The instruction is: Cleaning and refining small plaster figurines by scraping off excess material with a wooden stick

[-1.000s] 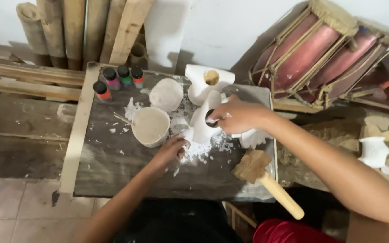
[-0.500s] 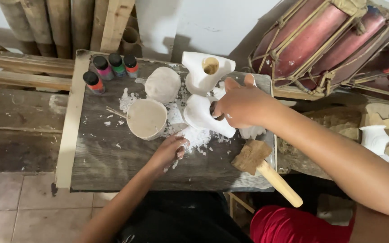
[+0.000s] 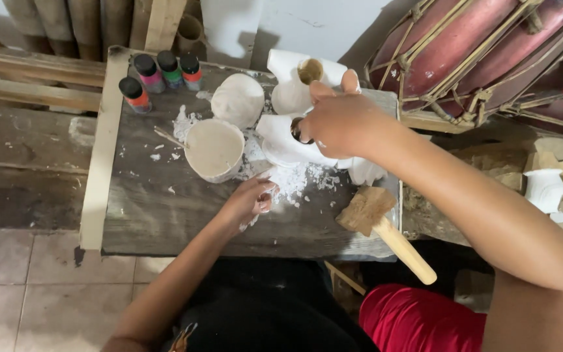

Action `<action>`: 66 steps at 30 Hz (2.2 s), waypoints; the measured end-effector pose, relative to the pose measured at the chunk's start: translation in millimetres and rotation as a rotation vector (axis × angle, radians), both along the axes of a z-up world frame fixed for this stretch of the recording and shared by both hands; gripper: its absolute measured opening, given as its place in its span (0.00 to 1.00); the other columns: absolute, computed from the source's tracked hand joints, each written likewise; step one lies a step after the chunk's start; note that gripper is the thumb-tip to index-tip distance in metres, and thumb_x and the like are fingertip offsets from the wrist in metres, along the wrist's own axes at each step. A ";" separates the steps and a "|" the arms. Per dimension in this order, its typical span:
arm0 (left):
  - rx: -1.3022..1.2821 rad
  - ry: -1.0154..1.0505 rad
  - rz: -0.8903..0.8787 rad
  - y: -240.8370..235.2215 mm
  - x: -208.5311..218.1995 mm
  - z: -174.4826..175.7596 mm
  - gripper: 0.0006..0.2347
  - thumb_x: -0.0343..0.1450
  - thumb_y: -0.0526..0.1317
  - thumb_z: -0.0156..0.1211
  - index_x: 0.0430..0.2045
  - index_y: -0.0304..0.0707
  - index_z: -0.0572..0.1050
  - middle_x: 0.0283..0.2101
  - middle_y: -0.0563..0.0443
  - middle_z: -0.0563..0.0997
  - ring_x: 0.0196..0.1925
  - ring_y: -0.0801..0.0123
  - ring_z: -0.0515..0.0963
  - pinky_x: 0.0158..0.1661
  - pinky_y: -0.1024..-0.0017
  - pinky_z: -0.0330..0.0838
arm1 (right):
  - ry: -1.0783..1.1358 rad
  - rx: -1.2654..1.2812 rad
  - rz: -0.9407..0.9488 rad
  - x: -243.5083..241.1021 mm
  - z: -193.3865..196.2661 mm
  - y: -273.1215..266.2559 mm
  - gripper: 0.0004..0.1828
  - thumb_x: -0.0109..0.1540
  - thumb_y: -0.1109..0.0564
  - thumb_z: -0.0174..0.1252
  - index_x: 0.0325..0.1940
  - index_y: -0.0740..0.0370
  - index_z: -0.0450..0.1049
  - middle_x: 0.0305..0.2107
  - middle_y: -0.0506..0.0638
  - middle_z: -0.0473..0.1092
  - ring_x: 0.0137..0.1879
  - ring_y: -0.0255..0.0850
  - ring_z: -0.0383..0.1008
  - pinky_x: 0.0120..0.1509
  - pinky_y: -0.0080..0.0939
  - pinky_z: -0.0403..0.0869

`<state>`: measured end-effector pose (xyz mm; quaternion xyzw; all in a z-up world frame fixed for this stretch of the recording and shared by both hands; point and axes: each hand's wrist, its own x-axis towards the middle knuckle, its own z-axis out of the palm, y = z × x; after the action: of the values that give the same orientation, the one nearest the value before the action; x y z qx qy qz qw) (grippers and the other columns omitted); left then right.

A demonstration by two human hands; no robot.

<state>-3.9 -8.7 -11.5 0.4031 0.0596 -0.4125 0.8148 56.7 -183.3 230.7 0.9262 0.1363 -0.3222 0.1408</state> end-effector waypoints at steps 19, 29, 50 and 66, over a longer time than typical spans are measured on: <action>0.020 0.107 -0.143 -21.6 0.3 -10.4 0.06 0.73 0.36 0.57 0.31 0.46 0.65 0.34 0.49 0.73 0.22 0.76 0.60 0.23 0.77 0.51 | -0.006 -0.042 0.188 14.0 -7.1 -6.6 0.25 0.53 0.67 0.52 0.38 0.35 0.83 0.26 0.38 0.62 0.63 0.36 0.54 0.63 0.57 0.50; 0.034 0.003 -0.100 -14.2 -6.8 4.6 0.28 0.72 0.35 0.56 0.66 0.19 0.57 0.36 0.47 0.66 0.21 0.77 0.65 0.21 0.80 0.61 | -0.111 0.079 0.062 0.2 -31.1 -23.5 0.20 0.66 0.55 0.51 0.55 0.34 0.82 0.47 0.54 0.69 0.59 0.48 0.66 0.64 0.56 0.52; -0.029 -0.009 -0.116 -17.9 -1.1 -17.0 0.24 0.72 0.34 0.57 0.64 0.28 0.64 0.31 0.51 0.69 0.19 0.77 0.67 0.20 0.78 0.63 | 0.003 0.059 -0.066 9.2 -15.7 -4.1 0.21 0.67 0.53 0.49 0.59 0.32 0.80 0.54 0.60 0.66 0.59 0.60 0.66 0.71 0.57 0.49; -0.028 -0.010 -0.161 -12.4 -11.1 -3.2 0.26 0.72 0.35 0.58 0.67 0.29 0.61 0.34 0.50 0.71 0.20 0.78 0.67 0.22 0.79 0.64 | 0.101 0.007 -0.054 5.6 21.5 6.7 0.22 0.67 0.51 0.48 0.61 0.32 0.79 0.58 0.61 0.69 0.69 0.56 0.63 0.76 0.72 0.39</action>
<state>-15.0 -21.0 -14.8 0.3969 0.0172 -0.4755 0.7849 62.3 -176.6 252.2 0.9126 0.1193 -0.3716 0.1220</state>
